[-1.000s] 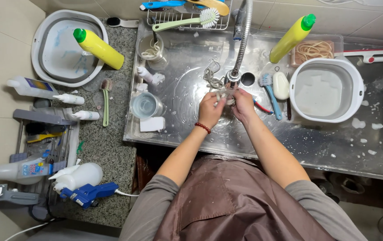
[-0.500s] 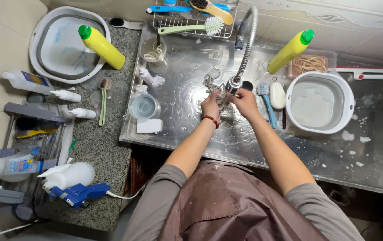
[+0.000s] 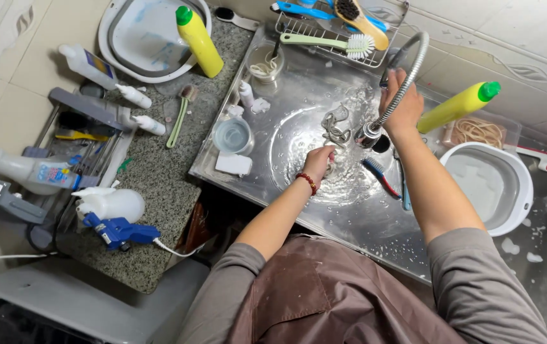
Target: The person washes a long, white rope under a running tap in a kitchen sink, then lays it on the counter. They use a blue glue gun to apply a continuous line of glue along the length of the rope.
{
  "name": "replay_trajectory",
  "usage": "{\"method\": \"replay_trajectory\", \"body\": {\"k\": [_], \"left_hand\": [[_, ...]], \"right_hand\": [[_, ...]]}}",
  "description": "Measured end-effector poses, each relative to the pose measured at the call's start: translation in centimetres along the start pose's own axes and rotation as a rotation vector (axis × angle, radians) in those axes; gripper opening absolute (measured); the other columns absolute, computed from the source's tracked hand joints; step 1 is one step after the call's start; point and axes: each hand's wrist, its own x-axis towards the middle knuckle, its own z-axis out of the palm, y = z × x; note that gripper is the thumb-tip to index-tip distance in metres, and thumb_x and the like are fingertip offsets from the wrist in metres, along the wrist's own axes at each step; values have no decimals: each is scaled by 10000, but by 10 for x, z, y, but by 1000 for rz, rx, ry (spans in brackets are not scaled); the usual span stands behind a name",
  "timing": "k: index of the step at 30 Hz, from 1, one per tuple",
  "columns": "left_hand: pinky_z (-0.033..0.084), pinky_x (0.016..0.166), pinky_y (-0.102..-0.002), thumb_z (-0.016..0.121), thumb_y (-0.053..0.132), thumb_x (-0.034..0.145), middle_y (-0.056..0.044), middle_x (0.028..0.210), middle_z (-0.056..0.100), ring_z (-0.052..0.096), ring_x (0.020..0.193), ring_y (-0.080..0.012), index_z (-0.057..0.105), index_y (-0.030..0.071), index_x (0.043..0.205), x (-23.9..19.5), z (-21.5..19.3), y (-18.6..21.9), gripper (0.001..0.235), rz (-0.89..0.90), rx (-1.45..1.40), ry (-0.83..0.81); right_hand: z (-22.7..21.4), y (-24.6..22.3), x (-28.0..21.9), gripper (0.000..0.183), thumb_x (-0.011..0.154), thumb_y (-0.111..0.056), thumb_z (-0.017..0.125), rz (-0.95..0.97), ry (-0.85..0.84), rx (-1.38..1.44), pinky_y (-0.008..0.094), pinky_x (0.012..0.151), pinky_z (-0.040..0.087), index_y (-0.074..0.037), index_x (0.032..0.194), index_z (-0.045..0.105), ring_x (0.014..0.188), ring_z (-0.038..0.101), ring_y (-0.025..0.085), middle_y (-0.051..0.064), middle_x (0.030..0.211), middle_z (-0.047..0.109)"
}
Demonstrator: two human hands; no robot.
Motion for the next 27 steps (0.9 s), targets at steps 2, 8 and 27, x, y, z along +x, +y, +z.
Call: {"method": "replay_trajectory", "body": {"k": [2, 8, 27], "left_hand": [[360, 556, -264, 661, 307, 927, 6, 678, 557, 453, 590, -97, 615, 83, 694, 2, -7, -1, 327, 8, 0, 38], [388, 582, -279, 686, 340, 949, -17, 682, 554, 475, 619, -110, 631, 40, 708, -1, -1, -16, 389, 113, 93, 56], [490, 806, -518, 678, 397, 882, -96, 900, 731, 687, 895, -301, 792, 104, 794, -129, 69, 73, 327, 726, 1567, -8]], "right_hand": [[15, 27, -2, 540, 952, -172, 639, 47, -30, 57, 540, 904, 470, -89, 1474, 529, 1246, 591, 401, 155, 1465, 546], [75, 61, -60, 553, 1014, -237, 635, 193, 41, 527, 488, 950, 487, -8, 1492, 478, 1149, 628, 411, 250, 1315, 629], [97, -6, -248, 475, 999, -473, 654, 1156, -477, 2519, 396, 921, 581, -127, 1313, 568, 1094, 654, 234, 86, 1239, 618]]}}
